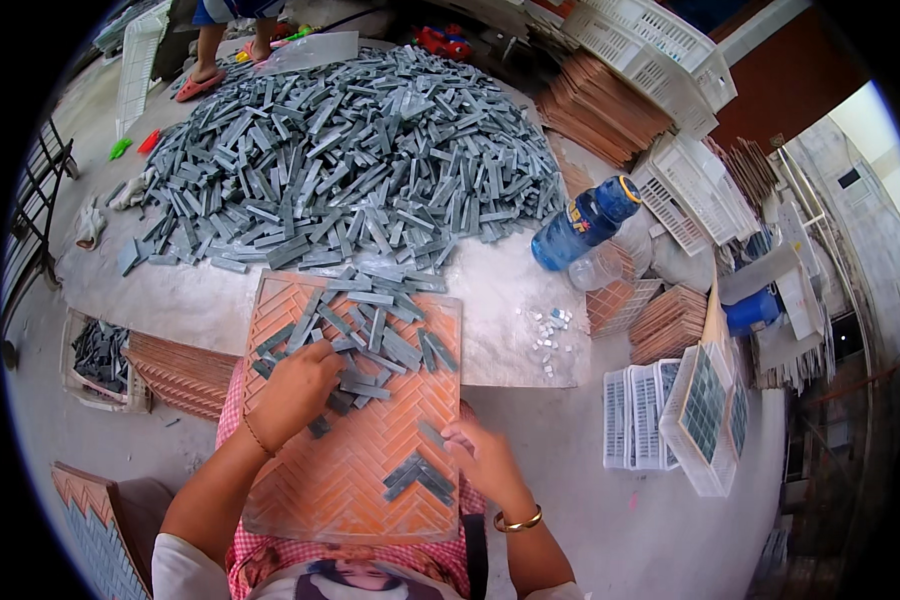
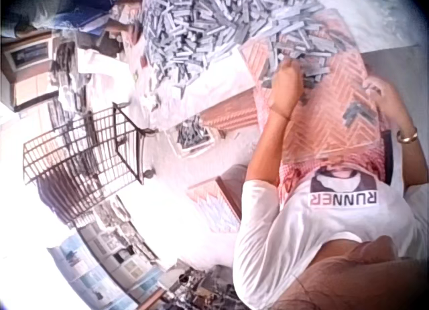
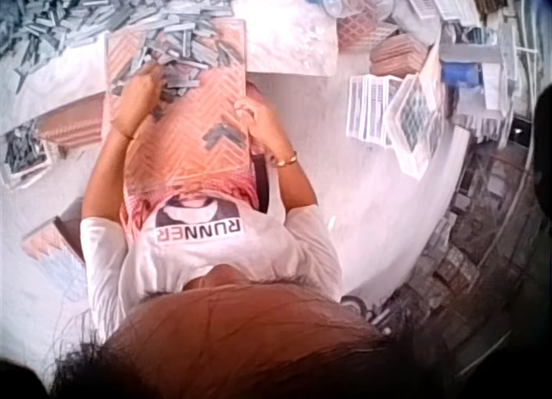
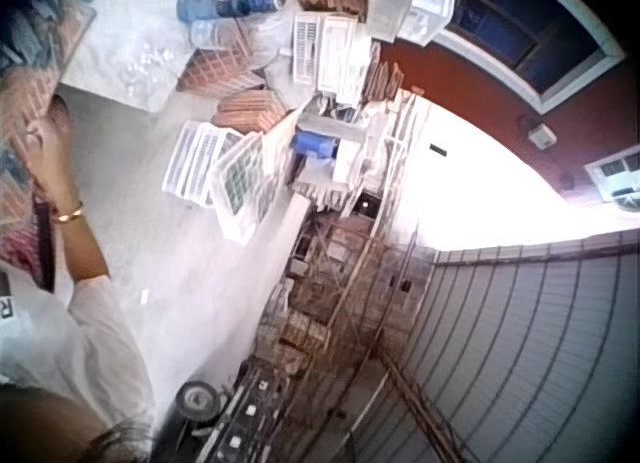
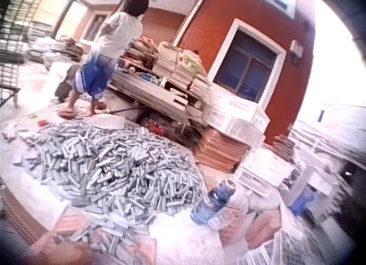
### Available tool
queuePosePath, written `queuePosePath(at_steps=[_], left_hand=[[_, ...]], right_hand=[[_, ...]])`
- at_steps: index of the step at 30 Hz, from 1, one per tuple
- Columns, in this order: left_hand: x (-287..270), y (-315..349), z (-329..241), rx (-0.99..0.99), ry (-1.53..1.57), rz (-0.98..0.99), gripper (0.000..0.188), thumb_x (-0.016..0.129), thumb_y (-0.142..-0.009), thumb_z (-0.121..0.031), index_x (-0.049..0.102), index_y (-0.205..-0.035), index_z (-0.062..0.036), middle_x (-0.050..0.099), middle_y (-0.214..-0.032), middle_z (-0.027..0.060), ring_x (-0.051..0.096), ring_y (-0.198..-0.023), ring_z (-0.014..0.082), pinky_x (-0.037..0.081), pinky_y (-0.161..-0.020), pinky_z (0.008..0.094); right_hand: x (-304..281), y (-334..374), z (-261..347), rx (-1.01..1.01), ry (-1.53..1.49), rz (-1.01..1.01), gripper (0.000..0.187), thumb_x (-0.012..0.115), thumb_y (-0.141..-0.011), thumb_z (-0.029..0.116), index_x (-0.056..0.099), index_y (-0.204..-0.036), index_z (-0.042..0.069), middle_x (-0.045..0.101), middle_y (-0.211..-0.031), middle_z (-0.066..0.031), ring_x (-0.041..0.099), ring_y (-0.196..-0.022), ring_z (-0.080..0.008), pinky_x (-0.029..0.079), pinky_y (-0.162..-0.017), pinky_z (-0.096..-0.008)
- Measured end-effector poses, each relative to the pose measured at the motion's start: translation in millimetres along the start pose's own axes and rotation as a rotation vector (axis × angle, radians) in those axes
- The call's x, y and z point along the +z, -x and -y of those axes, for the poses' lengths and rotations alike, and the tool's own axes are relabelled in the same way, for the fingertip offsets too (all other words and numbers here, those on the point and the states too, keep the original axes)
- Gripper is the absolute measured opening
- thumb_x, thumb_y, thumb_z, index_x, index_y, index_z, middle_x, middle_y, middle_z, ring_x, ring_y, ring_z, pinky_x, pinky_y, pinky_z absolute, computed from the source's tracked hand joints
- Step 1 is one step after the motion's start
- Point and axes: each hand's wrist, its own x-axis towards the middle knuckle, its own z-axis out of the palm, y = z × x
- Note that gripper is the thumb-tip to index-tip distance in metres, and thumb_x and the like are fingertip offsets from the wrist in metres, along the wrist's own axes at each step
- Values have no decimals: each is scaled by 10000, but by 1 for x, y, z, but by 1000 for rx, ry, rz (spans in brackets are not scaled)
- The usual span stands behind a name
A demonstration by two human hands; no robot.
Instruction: The person sits on the floor and arranges small gray rectangular tiles into a herringbone pattern on a pink board resting on their lap. They pick tiles from a large pile on the floor and place them one by one onto the board.
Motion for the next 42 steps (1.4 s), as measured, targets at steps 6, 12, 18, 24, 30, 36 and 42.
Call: queuePosePath(at_steps=[6, 12, 18, 24, 30, 36, 42], left_hand=[[9, -12, -24, 49, -59, -101, 205, 640, -782, -33, 564, -970, 2, 543, -894, 141, 580, -854, 358, 490, -714, 411], [40, 22, -72, 7, 240, -49, 201, 623, -818, -26, 559, -1005, 9, 552, -928, 164, 576, -845, 373, 484, -713, 422], [68, 48, -98, 2, 232, 30, 217, 650, -819, -74, 583, -1012, -1, 573, -884, 152, 600, -811, 343, 503, -684, 406], [79, 59, -106, 70, 156, -7, 239, 671, -795, -103, 589, -1000, -14, 577, -873, 138, 601, -796, 322, 506, -672, 398], [84, 62, -112, 50, 156, 1, 235, 679, -778, -91, 573, -975, -19, 575, -888, 135, 593, -796, 325, 502, -670, 403], [78, 63, -115, -9, 328, 72, 275, 682, -753, -49, 558, -997, -19, 572, -932, 164, 590, -833, 365, 498, -695, 418], [70, 57, -114, -43, 376, 155, 341, 651, -760, -6, 564, -1089, -1, 599, -948, 205, 592, -859, 404, 491, -736, 443]], right_hand=[[-10, 24, -14, -14, -32, -54, 141, 622, -853, 31, 612, -987, -8, 667, -875, -170, 671, -794, -293, 509, -695, -351], [-16, 36, -27, -98, 91, -165, 151, 646, -835, 30, 637, -984, 9, 655, -872, -140, 647, -760, -269, 506, -682, -341], [-10, 42, -24, -163, 169, -240, 197, 699, -789, 27, 642, -977, 24, 640, -903, -139, 637, -776, -303, 512, -690, -349], [-10, 47, -28, -71, 99, -237, 215, 723, -781, 36, 649, -983, 22, 652, -885, -129, 650, -751, -263, 510, -679, -327], [-18, 50, -37, -190, 108, -169, 226, 731, -779, 44, 652, -988, 16, 649, -852, -133, 642, -734, -249, 503, -663, -306], [-18, 65, -30, -91, 78, -201, 266, 715, -781, 32, 639, -1036, 21, 648, -903, -133, 641, -746, -252, 504, -666, -306], [-23, 45, -11, -200, 75, -176, 251, 680, -803, 20, 652, -1050, 49, 632, -987, -94, 634, -842, -247, 503, -721, -314]])
